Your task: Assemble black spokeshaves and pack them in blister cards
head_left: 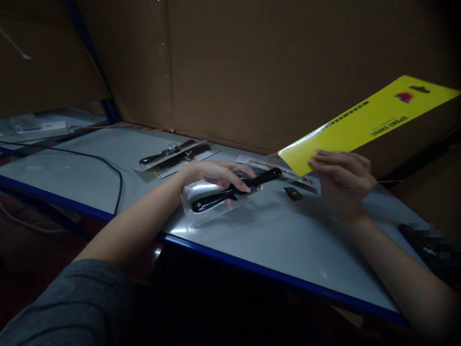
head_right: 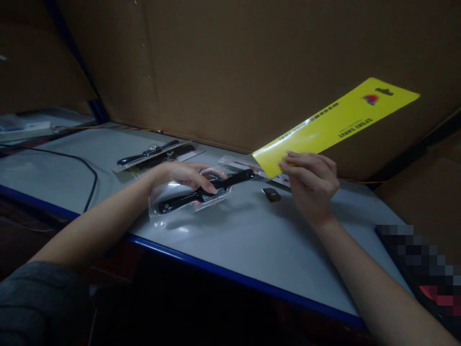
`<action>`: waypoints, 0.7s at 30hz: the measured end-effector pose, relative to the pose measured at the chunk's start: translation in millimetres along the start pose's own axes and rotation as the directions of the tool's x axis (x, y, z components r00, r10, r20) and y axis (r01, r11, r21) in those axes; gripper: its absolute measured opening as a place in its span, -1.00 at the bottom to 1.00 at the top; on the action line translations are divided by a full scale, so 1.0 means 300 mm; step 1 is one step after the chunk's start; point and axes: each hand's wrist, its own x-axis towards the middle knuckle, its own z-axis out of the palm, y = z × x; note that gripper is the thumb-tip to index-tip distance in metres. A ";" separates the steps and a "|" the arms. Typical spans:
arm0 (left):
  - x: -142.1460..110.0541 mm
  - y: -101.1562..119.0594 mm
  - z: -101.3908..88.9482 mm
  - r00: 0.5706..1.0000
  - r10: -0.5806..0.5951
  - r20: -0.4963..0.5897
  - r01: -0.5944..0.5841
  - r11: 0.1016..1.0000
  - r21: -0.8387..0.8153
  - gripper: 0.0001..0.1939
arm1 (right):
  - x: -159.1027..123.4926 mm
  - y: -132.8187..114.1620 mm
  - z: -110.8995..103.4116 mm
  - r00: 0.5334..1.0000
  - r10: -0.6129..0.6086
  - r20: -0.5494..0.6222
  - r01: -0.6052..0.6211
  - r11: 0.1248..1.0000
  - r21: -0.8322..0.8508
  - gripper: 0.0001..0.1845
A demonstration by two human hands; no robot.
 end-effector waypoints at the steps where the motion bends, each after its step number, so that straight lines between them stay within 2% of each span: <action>1: 0.002 -0.005 -0.005 1.000 0.009 -0.005 -0.009 1.000 0.007 -0.39 | -0.002 0.000 0.001 1.000 0.003 -0.003 -0.003 1.000 0.020 -0.87; 6: 0.004 -0.021 -0.020 0.997 0.040 -0.066 -0.038 0.998 0.041 -0.35 | -0.009 -0.006 0.003 1.000 -0.017 -0.013 0.018 0.997 0.082 -0.85; 12: -0.004 -0.029 -0.023 0.998 0.063 -0.016 -0.063 0.998 0.012 -0.37 | 0.007 -0.012 0.003 0.998 -0.030 -0.048 0.032 0.999 0.038 -0.88; 16: 0.007 -0.036 -0.030 0.990 0.141 -0.007 -0.141 0.990 -0.015 -0.36 | 0.024 -0.015 0.005 0.992 -0.070 -0.106 0.084 0.987 0.134 -0.84; 21: 0.013 -0.040 -0.026 0.985 0.172 0.011 -0.172 0.985 -0.020 -0.49 | 0.032 -0.028 0.007 0.994 -0.060 -0.091 0.078 0.975 0.210 -0.71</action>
